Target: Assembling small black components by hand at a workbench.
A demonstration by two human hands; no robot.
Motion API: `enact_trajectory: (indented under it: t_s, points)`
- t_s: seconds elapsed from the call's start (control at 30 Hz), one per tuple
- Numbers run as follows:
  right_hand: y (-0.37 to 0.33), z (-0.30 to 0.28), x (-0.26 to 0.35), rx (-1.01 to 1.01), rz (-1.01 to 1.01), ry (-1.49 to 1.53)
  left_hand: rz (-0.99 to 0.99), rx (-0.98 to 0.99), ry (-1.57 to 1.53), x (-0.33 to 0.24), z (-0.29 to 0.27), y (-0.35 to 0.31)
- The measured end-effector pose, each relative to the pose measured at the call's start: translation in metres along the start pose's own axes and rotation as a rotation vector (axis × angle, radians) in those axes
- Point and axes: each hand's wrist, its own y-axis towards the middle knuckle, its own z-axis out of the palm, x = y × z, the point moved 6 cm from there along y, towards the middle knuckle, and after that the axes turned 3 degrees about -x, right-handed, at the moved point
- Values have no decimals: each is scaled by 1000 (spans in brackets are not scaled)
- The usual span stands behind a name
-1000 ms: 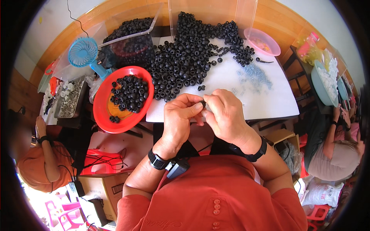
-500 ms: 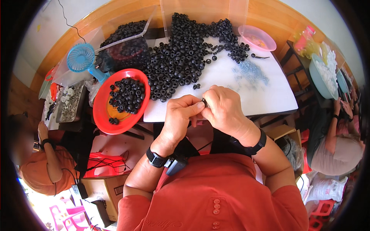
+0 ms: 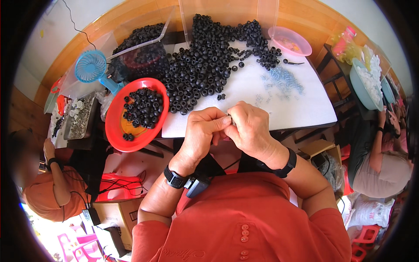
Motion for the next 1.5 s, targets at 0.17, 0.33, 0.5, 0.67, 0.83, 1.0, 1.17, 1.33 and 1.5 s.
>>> enact_trajectory:
  t_s: [0.17, 0.33, 0.5, 0.67, 0.83, 1.0, 1.17, 1.33, 1.5]
  points:
    - [-1, -7, 1, -47, 119, -13, 17, -39, -86, 2, 3, -7]
    - [-1, -7, 11, -63, 2, -79, 50, -8, -53, -2, 1, -9]
    - [-3, 0, 13, -94, -28, -56, 42, -40, -32, 1, -2, -9]
    - [0, -2, 9, -49, 35, -19, 45, -37, 22, -1, 1, -8]
    - [-4, -3, 11, -17, -4, -36, 31, -1, 95, -1, -1, -8]
    - [-6, -13, 11, -81, 18, -19, -13, 36, -45, -6, 4, -11]
    - [-5, -16, 13, -89, 20, -53, 51, 12, -48, -2, 0, -14]
    - [-4, -17, 13, -37, 11, 4, 70, -15, -140, 3, -1, -11]
    - [1, -21, 1, 33, 110, 229, 92, -43, -130, 0, -3, -13]
